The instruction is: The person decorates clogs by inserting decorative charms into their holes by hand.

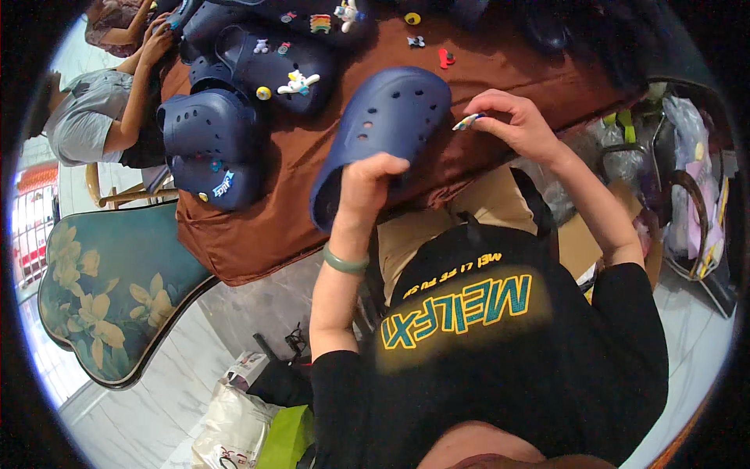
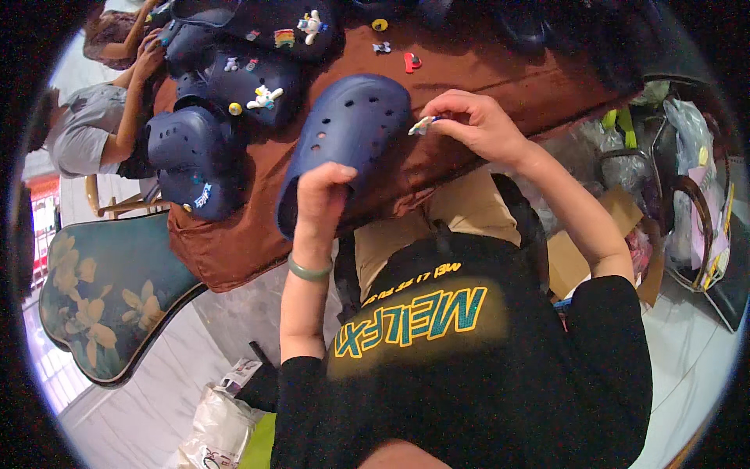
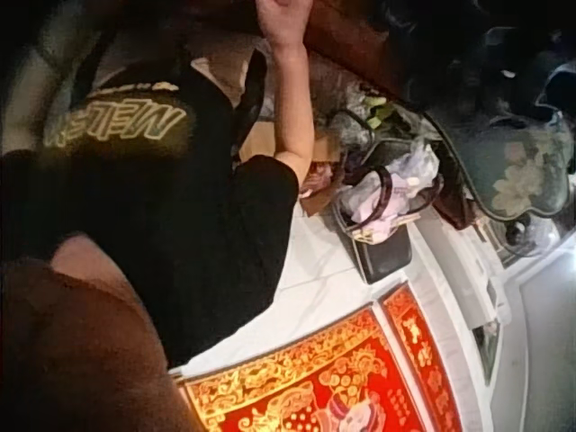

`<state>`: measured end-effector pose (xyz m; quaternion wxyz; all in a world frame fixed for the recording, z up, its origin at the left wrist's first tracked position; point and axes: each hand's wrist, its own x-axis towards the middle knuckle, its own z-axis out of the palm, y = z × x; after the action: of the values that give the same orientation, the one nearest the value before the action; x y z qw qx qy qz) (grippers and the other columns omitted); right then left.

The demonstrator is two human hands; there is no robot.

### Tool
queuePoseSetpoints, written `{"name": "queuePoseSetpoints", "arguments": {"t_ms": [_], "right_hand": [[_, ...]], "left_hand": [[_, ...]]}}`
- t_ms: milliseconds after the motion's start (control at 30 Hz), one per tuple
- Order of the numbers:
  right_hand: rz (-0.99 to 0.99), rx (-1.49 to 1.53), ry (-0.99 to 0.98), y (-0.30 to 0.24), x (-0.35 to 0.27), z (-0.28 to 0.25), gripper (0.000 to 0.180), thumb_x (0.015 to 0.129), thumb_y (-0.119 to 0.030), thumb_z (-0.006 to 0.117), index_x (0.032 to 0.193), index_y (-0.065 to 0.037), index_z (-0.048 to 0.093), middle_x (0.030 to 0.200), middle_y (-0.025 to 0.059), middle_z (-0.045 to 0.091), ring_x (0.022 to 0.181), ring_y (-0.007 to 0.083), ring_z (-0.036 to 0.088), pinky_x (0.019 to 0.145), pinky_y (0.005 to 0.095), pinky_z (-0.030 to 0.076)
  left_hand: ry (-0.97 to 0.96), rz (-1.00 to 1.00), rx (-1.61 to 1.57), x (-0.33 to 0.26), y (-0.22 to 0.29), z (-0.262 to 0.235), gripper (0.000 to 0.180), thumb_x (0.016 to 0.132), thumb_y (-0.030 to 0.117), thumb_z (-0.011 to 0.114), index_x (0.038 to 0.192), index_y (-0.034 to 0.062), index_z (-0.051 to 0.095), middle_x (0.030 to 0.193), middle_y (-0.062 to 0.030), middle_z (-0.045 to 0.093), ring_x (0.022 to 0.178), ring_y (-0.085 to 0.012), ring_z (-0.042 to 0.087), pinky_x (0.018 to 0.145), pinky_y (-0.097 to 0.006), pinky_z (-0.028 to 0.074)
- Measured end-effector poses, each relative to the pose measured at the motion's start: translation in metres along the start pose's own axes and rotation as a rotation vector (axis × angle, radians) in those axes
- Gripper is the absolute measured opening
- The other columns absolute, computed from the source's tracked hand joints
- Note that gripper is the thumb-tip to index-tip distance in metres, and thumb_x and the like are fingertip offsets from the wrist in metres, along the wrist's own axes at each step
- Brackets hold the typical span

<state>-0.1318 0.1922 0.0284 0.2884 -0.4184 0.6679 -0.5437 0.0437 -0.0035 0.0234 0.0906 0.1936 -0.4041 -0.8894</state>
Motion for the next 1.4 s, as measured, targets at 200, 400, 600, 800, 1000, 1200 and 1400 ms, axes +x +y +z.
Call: {"name": "queuePoseSetpoints", "arguments": {"t_ms": [200, 400, 600, 800, 1000, 1200, 1400], "right_hand": [[-0.148, -0.150, 0.024, 0.008, -0.002, 0.023, 0.013, 0.082, -0.006, 0.067, 0.095, -0.003, 0.066, 0.093, 0.0065, 0.063, 0.087, 0.0180, 0.060, 0.077, 0.0278, 0.048], [-0.235, -0.105, 0.093, 0.002, 0.017, 0.038, 0.013, 0.082, -0.008, 0.066, 0.095, -0.006, 0.067, 0.092, 0.0061, 0.064, 0.086, 0.0203, 0.060, 0.079, 0.0310, 0.047], [-0.268, -0.304, 0.068, -0.002, 0.047, 0.033, 0.013, 0.082, -0.012, 0.067, 0.093, -0.005, 0.067, 0.085, 0.0043, 0.063, 0.085, 0.0187, 0.056, 0.079, 0.0316, 0.043], [-0.234, -0.690, -0.034, -0.033, 0.064, 0.023, 0.016, 0.073, -0.021, 0.072, 0.078, -0.007, 0.066, 0.076, 0.0064, 0.066, 0.077, 0.0239, 0.062, 0.077, 0.0374, 0.041], [-0.130, -0.781, -0.249, -0.036, 0.078, 0.021, 0.020, 0.069, -0.016, 0.075, 0.067, -0.008, 0.057, 0.067, 0.0044, 0.060, 0.070, 0.0225, 0.058, 0.077, 0.0355, 0.038], [-0.248, -0.966, -0.404, -0.043, 0.101, 0.038, 0.019, 0.065, -0.015, 0.074, 0.063, -0.005, 0.058, 0.065, 0.0111, 0.060, 0.066, 0.0282, 0.060, 0.066, 0.0388, 0.043], [-0.235, -0.860, -0.351, -0.044, 0.115, 0.024, 0.018, 0.068, -0.016, 0.073, 0.076, -0.001, 0.065, 0.069, 0.0131, 0.063, 0.067, 0.0274, 0.063, 0.063, 0.0381, 0.048]], "left_hand": [[0.006, -0.023, -0.212, 0.024, 0.016, -0.012, 0.052, 0.065, 0.004, 0.053, 0.117, -0.0076, 0.052, 0.113, -0.0175, 0.060, 0.107, -0.0296, 0.058, 0.098, -0.040, 0.044], [0.019, -0.044, -0.246, 0.027, 0.015, -0.019, 0.054, 0.066, 0.005, 0.053, 0.118, -0.0092, 0.051, 0.115, -0.0193, 0.059, 0.108, -0.0307, 0.058, 0.101, -0.043, 0.042], [0.039, -0.026, -0.218, 0.024, 0.010, -0.021, 0.047, 0.064, 0.003, 0.053, 0.110, -0.0084, 0.056, 0.112, -0.0170, 0.061, 0.106, -0.0279, 0.059, 0.100, -0.039, 0.042], [0.035, 0.000, -0.043, 0.009, 0.007, -0.014, 0.043, 0.064, 0.002, 0.053, 0.105, -0.0064, 0.059, 0.108, -0.0137, 0.062, 0.098, -0.0229, 0.060, 0.094, -0.035, 0.044], [0.087, -0.017, -0.004, -0.002, 0.014, 0.018, 0.007, 0.066, 0.002, 0.054, 0.062, 0.0007, 0.059, 0.072, -0.0078, 0.061, 0.071, -0.0163, 0.056, 0.075, -0.029, 0.044], [-0.034, 0.107, 0.349, 0.001, -0.010, -0.015, 0.009, 0.072, -0.002, 0.053, 0.065, -0.0008, 0.059, 0.072, -0.0067, 0.058, 0.072, -0.0148, 0.055, 0.074, -0.028, 0.043], [0.087, -0.019, -0.129, 0.032, 0.018, -0.013, 0.025, 0.067, 0.007, 0.051, 0.088, -0.0036, 0.059, 0.091, -0.0136, 0.062, 0.087, -0.0255, 0.061, 0.086, -0.037, 0.049]]}}
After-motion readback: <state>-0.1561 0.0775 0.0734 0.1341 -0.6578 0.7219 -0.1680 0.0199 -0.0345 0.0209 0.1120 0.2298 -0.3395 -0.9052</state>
